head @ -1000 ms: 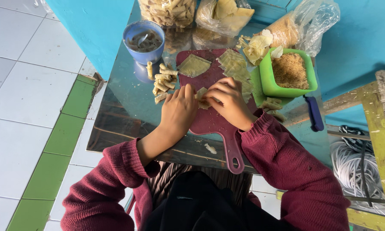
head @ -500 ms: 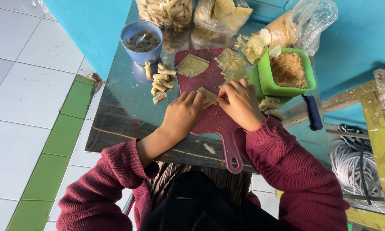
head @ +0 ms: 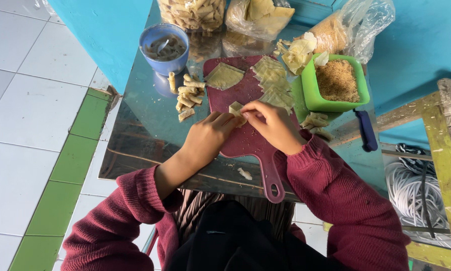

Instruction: The person sits at a glass table and rolls thin square wrappers around a filling by hand, one at a time, placing each finished roll on the table beside the cutting board. Finished rolls accumulate in a pile next to a green container of filling and a blue cup.

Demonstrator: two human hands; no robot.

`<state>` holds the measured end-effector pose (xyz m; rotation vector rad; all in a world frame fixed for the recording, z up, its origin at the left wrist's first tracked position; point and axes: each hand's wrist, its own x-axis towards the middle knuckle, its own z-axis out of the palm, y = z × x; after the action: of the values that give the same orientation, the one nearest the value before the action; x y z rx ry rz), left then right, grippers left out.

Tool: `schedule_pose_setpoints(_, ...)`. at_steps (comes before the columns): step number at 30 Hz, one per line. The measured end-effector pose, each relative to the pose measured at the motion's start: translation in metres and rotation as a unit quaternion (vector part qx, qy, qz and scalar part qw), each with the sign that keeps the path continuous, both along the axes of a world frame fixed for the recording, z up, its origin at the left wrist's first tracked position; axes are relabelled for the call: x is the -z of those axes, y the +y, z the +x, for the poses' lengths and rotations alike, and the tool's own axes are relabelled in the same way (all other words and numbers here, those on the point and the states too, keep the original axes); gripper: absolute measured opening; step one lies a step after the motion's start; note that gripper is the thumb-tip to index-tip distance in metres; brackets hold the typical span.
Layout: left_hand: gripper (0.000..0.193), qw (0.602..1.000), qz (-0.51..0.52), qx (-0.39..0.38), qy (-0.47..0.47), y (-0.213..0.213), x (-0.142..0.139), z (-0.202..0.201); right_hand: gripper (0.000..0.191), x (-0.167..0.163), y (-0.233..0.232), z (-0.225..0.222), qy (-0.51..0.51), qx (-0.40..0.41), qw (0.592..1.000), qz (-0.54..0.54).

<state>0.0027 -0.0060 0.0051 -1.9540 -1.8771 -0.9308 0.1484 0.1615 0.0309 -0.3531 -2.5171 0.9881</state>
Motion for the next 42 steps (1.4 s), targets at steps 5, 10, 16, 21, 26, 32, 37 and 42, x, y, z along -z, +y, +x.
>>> schedule_pose_setpoints(5,0.037,1.000,-0.018,0.013,0.020,0.002,0.002,-0.011,0.019,0.005,-0.003,0.004,0.067,-0.039,0.986,0.145)
schedule_pose_setpoints(10,0.030,0.995,-0.040,-0.007,0.087,0.011,0.008,-0.015,0.015,0.005,-0.002,0.002,0.085,-0.097,0.980,0.152)
schedule_pose_setpoints(16,0.011,0.990,-0.026,-0.051,-0.130,0.023,0.003,-0.016,0.012,0.009,0.007,-0.011,0.104,-0.062,0.971,0.206)
schedule_pose_setpoints(21,0.015,0.987,-0.024,-0.042,-0.153,0.025,0.000,-0.016,0.012,0.010,0.018,-0.016,0.056,-0.066,0.992,0.096)
schedule_pose_setpoints(26,0.011,0.994,0.033,-0.038,-0.098,0.029,0.003,-0.017,0.013,0.009,0.012,-0.014,0.071,-0.060,0.977,0.190)
schedule_pose_setpoints(32,0.014,0.999,0.006,-0.032,0.005,0.025,0.008,-0.018,0.017,0.011,0.004,-0.009,0.089,-0.057,0.945,0.310)
schedule_pose_setpoints(37,0.016,0.998,0.034,-0.037,0.036,0.029,0.007,-0.021,0.013,0.013,0.006,-0.015,0.075,-0.031,0.948,0.308)
schedule_pose_setpoints(42,0.015,0.997,0.035,-0.060,0.027,0.032,0.009,-0.021,0.017,0.009,0.015,-0.023,0.071,-0.022,0.947,0.312)
